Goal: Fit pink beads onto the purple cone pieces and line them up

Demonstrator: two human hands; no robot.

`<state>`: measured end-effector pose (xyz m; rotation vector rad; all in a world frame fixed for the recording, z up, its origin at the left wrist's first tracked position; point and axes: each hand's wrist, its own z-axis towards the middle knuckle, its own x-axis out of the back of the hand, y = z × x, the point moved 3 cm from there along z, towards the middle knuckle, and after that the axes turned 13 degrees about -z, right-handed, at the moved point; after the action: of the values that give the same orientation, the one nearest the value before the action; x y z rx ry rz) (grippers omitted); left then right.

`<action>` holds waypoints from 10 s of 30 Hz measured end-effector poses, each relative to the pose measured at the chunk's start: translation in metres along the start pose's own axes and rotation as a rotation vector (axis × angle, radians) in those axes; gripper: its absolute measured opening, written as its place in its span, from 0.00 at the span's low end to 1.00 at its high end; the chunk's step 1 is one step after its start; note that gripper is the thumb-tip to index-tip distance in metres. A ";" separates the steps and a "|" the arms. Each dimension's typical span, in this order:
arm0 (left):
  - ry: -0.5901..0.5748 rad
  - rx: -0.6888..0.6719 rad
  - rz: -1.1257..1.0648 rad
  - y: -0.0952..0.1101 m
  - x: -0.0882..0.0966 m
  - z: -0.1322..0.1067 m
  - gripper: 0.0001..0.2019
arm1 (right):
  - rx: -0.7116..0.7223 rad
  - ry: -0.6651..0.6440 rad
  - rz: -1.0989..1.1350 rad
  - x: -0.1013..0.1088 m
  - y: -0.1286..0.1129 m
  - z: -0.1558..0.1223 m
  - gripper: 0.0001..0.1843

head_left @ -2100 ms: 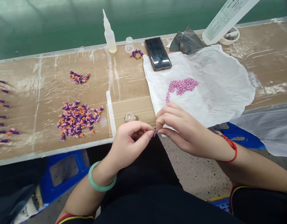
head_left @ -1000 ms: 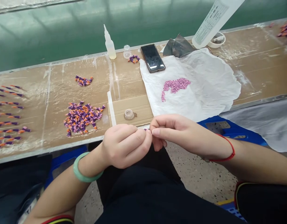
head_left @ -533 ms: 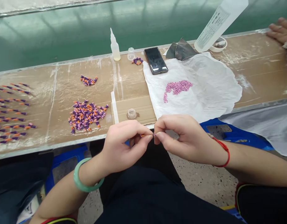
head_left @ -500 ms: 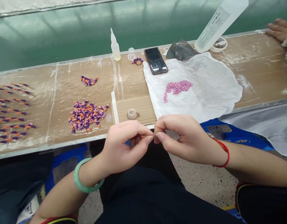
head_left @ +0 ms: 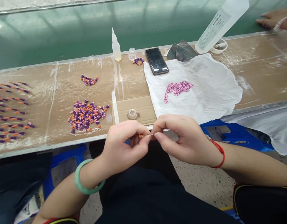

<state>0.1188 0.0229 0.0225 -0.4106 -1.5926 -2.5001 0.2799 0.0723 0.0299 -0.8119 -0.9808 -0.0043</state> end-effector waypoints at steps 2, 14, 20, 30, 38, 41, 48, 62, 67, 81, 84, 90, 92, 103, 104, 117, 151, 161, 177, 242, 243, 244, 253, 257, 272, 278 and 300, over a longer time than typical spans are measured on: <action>-0.003 0.000 -0.003 -0.001 0.000 -0.001 0.07 | -0.021 0.001 0.004 -0.001 0.001 0.001 0.07; 0.086 0.045 -0.115 -0.016 0.005 -0.007 0.06 | 0.010 -0.009 -0.055 -0.011 0.004 0.007 0.08; 0.231 0.397 -0.374 -0.048 0.017 -0.035 0.02 | 0.130 -0.164 -0.461 -0.024 0.038 0.043 0.08; 0.281 0.669 -0.615 -0.074 0.018 -0.056 0.07 | 0.253 -0.581 -0.901 -0.051 0.041 0.087 0.08; 0.435 0.611 -0.772 -0.075 0.025 -0.054 0.11 | 0.182 -0.522 -0.688 -0.040 0.031 0.088 0.10; 0.507 0.537 -0.845 -0.069 0.024 -0.051 0.13 | 0.041 -0.509 -0.300 -0.034 0.025 0.084 0.11; 0.524 0.433 -0.843 -0.053 0.019 -0.047 0.13 | -0.225 -0.585 0.222 -0.029 0.011 0.068 0.09; 0.473 0.356 -0.813 -0.041 0.017 -0.048 0.09 | -0.103 -0.498 0.270 -0.022 -0.005 0.060 0.07; 0.483 0.310 -0.851 -0.039 0.015 -0.048 0.05 | -0.082 -0.464 0.226 -0.022 -0.007 0.059 0.07; 0.542 0.306 -0.888 -0.039 0.011 -0.051 0.08 | 0.095 -0.332 -0.070 -0.021 -0.013 0.054 0.08; 0.540 0.307 -0.892 -0.037 0.010 -0.049 0.07 | 0.111 -0.305 -0.097 -0.021 -0.013 0.052 0.08; 0.569 0.304 -0.860 -0.037 0.011 -0.047 0.07 | 0.126 -0.274 -0.098 -0.021 -0.014 0.053 0.08; 0.563 0.312 -0.836 -0.038 0.012 -0.046 0.07 | 0.130 -0.270 -0.092 -0.022 -0.012 0.052 0.08; 0.558 0.378 -0.479 -0.043 0.024 -0.051 0.06 | 0.022 -0.378 -0.150 -0.031 -0.006 0.058 0.08; 0.556 0.375 -0.482 -0.044 0.023 -0.049 0.06 | 0.019 -0.370 -0.143 -0.030 -0.004 0.058 0.08; 0.350 0.580 -0.393 -0.053 0.036 -0.028 0.04 | -0.149 -0.198 0.054 -0.008 0.044 0.039 0.08; 0.518 0.834 0.491 -0.135 0.173 0.078 0.07 | -0.464 0.155 -0.260 0.034 0.145 -0.016 0.10; 0.298 0.663 0.419 -0.070 0.139 0.018 0.07 | -0.228 -0.059 -0.424 0.011 0.163 -0.006 0.06; 0.120 0.590 -0.458 -0.057 0.039 -0.041 0.09 | -0.201 -0.133 -0.515 0.002 0.165 0.000 0.08; 0.277 0.658 -0.763 -0.042 -0.028 -0.024 0.11 | -0.243 0.212 0.556 -0.046 0.027 -0.008 0.05; 0.262 0.669 -0.756 -0.040 -0.026 -0.024 0.12 | -0.170 0.179 0.414 -0.038 0.025 -0.006 0.06; 0.244 0.678 -0.741 -0.037 -0.025 -0.023 0.12 | -0.094 0.151 0.291 -0.032 0.023 -0.005 0.07; 0.086 0.777 -0.710 -0.032 -0.019 -0.019 0.13 | 0.167 -0.072 0.001 -0.022 0.019 0.002 0.12; 0.067 0.887 -0.913 -0.038 -0.022 -0.024 0.16 | 0.157 -0.025 0.086 -0.021 0.019 0.001 0.11; 0.066 0.823 -0.877 -0.033 -0.023 -0.019 0.18 | 0.609 0.213 -0.384 -0.018 0.022 -0.001 0.08; 0.194 0.306 -0.186 -0.008 -0.009 -0.015 0.09 | 0.124 0.076 0.100 -0.015 0.019 0.000 0.07; 0.267 0.123 0.065 -0.026 -0.003 -0.027 0.06 | 0.013 0.222 0.222 -0.043 0.019 0.006 0.04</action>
<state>0.1108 0.0098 -0.0121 -0.1049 -1.5861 -2.2809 0.2571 0.0742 -0.0119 -0.8845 -0.6779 0.1014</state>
